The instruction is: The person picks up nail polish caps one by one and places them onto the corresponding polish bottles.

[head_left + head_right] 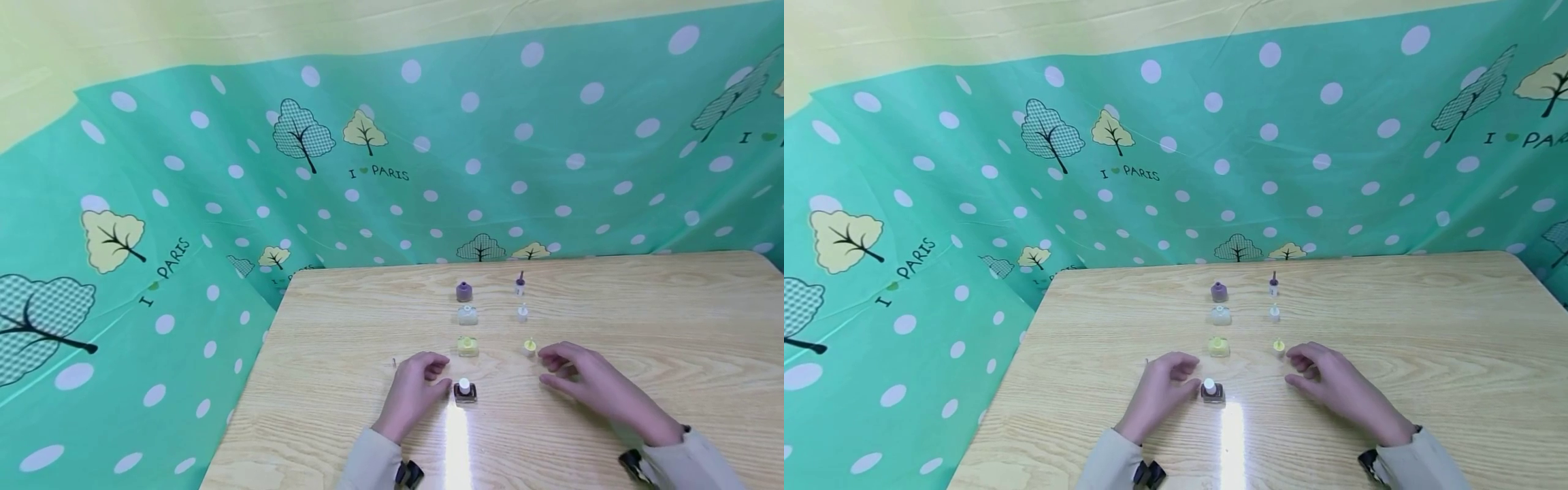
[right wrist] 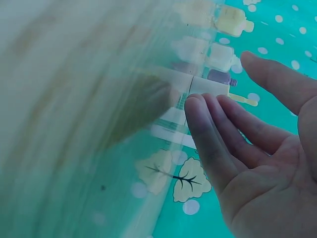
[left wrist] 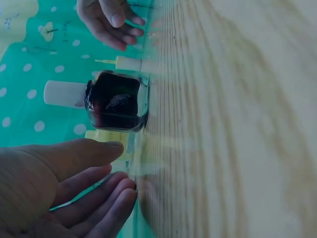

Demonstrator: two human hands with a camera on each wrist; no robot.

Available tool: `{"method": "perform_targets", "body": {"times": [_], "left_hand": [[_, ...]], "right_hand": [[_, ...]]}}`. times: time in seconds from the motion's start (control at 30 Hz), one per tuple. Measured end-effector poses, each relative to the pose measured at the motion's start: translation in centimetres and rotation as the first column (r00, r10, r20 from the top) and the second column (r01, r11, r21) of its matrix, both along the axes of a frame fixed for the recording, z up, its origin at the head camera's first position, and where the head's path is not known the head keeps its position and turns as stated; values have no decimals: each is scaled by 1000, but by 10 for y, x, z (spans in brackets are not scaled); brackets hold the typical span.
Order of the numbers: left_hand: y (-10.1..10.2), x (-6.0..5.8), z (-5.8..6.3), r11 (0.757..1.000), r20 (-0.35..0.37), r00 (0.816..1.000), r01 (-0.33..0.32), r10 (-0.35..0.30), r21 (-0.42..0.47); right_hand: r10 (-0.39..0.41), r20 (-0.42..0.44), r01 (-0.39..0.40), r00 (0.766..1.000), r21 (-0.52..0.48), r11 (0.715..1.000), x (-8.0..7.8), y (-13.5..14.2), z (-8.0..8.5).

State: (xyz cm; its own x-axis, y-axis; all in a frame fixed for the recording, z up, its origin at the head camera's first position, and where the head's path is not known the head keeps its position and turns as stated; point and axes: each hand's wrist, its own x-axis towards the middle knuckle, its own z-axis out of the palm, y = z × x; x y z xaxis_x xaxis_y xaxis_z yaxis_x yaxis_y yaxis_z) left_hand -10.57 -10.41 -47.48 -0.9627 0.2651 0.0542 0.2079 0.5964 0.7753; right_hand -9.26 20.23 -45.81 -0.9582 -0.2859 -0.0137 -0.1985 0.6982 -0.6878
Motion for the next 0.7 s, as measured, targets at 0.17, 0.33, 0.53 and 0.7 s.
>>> {"method": "perform_targets", "body": {"times": [0.17, 0.33, 0.53, 0.7], "left_hand": [[4, -5, 1, 1000, 5, 1000, -5, 5, -18], [7, -9, 1, 1000, 22, 1000, -1, 2, -15], [10, -15, -1, 1000, 12, 1000, 3, -3, -6], [14, -20, 1, 1000, 10, 1000, -1, 1, -6]], "right_hand": [[-13, 32, 13, 999, -11, 1000, -6, -1, -1], [-12, 48, 13, 999, -14, 1000, -13, 0, -1], [-6, 71, 9, 997, -32, 999, -20, 1, -1], [1, 80, 2, 997, -36, 999, -27, 1, -2]]}}
